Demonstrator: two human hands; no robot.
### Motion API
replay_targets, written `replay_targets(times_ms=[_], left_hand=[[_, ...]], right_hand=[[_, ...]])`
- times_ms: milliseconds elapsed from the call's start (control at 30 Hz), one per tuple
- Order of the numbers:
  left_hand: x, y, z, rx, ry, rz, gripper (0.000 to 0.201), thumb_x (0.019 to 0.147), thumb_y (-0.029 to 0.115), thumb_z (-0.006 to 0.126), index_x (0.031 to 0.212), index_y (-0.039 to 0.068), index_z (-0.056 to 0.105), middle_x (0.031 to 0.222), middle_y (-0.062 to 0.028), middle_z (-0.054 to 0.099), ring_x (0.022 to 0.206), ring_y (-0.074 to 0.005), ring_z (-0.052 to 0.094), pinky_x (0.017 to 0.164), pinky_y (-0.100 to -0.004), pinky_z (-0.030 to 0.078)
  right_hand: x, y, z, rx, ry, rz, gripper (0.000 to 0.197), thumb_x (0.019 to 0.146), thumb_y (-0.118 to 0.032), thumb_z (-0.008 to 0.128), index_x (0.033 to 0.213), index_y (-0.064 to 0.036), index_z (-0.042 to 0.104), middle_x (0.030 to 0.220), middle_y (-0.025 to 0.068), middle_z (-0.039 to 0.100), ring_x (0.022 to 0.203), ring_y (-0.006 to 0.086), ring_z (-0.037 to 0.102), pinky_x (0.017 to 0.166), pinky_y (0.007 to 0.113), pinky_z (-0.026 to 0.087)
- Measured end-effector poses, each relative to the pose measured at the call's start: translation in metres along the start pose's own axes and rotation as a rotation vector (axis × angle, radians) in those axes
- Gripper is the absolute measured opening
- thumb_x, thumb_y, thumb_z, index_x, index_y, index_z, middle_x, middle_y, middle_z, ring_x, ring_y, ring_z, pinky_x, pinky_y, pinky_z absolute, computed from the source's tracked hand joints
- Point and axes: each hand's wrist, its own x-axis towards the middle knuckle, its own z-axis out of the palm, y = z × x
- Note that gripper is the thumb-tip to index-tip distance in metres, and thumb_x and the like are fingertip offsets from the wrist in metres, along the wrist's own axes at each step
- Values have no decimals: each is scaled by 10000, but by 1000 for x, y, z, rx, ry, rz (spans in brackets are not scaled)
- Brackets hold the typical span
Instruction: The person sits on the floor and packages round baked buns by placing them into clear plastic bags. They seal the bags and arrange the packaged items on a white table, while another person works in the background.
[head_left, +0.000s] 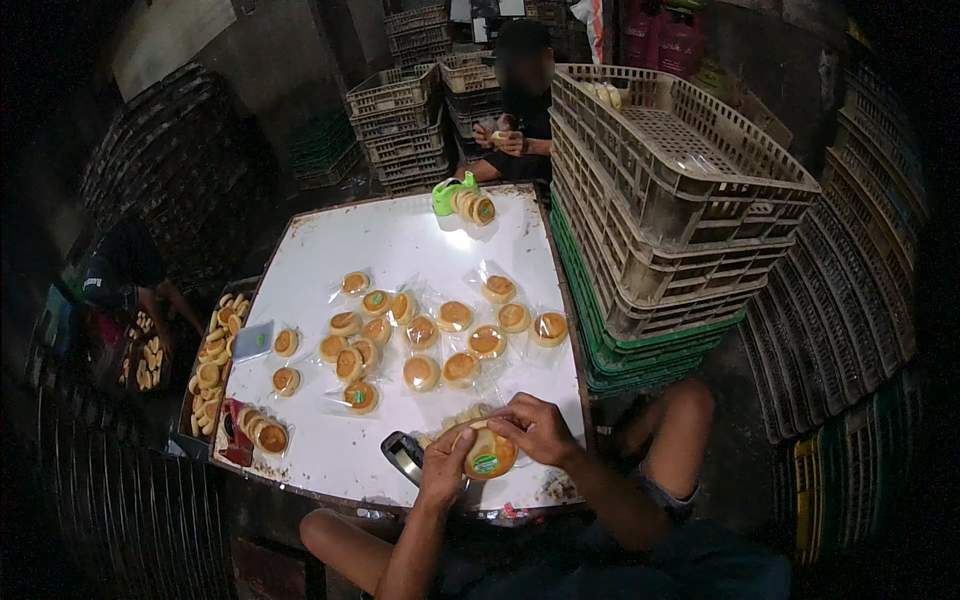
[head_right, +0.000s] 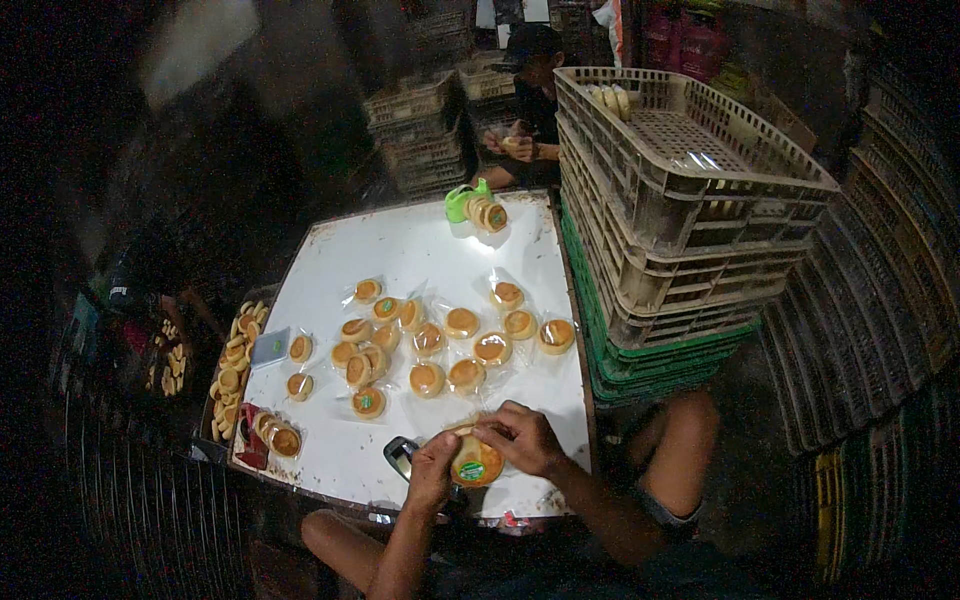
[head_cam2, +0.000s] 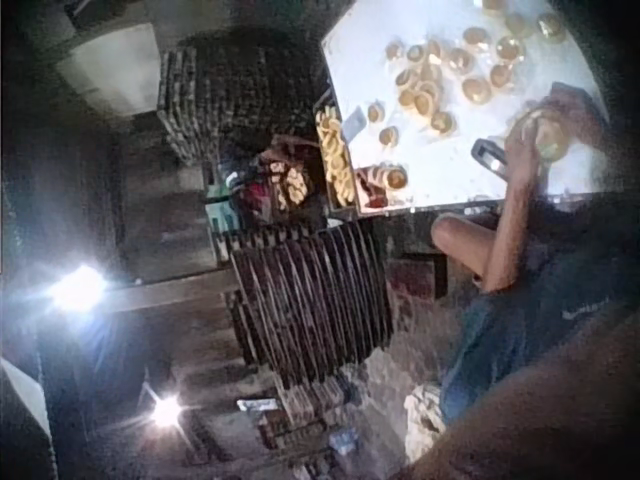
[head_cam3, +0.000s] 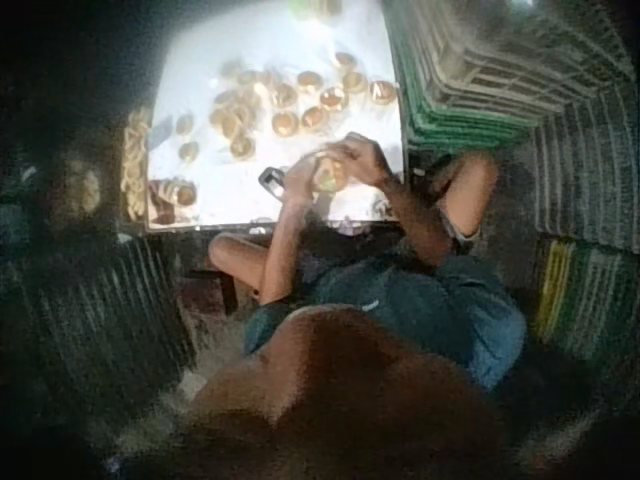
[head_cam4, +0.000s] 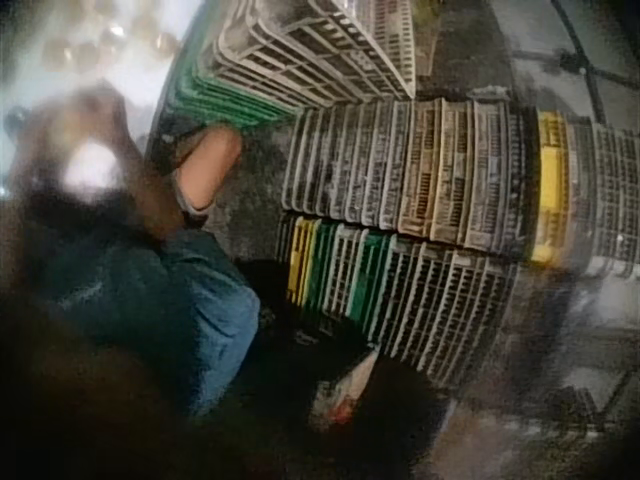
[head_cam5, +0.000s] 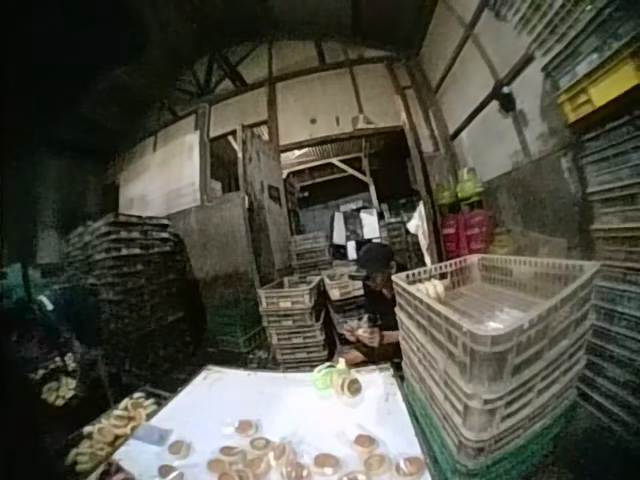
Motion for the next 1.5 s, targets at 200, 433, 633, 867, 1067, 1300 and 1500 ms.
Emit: replay_targets(times_ms=[200,433,633,867,1067,1300,1500], left_hand=[[5,16,8,-166,-19,49,493,1018,316,497,1228,-127,552,1132,-226,669,1018,-279,664,916,-377,527],[-10,18,0,-68,13,29,451,1039,277,456,1245,-113,553,1233,-237,621,1139,-275,608,1017,-369,457],[-11,18,-4,799,360,651,370,990,180,545,1273,-57,571,1329,-219,559,1295,-310,465,1053,-404,384],[-16,21,-17,378,107,174,251,873,192,752,975,-36,723,834,-63,710,752,-121,635,695,-258,508],[-11,11,-22,337,130,-28,210,888,187,735,904,-21,714,719,-25,658,612,-98,578,589,-238,472],[-5,6,-28,191,169,249,164,907,149,712,857,-7,705,871,-43,675,770,-93,575,717,-230,457],[-4,18,-31,254,95,-82,200,910,190,711,901,-7,674,800,-11,652,722,-83,557,688,-237,457]], right_hand=[[1,9,3,-23,14,361,164,881,-131,692,966,5,658,969,136,668,834,240,663,718,341,517],[-17,-17,55,-247,267,-272,537,896,-17,648,1382,41,427,1289,198,590,1147,313,617,997,374,465],[-11,18,47,440,-128,295,337,983,-176,600,1227,56,613,1040,111,728,917,272,704,894,315,513],[6,-10,30,424,-136,-30,316,1032,-185,475,1204,14,649,1483,149,403,1400,226,347,1128,368,318],[5,8,36,385,-8,263,227,915,-118,692,1096,13,657,900,63,696,849,81,633,799,259,522],[11,-6,36,-270,-13,-315,162,882,-155,714,949,-8,706,798,120,647,730,212,631,667,334,497],[11,-4,30,-208,-53,-125,179,848,-198,752,861,-26,703,715,121,620,653,249,615,627,363,486]])
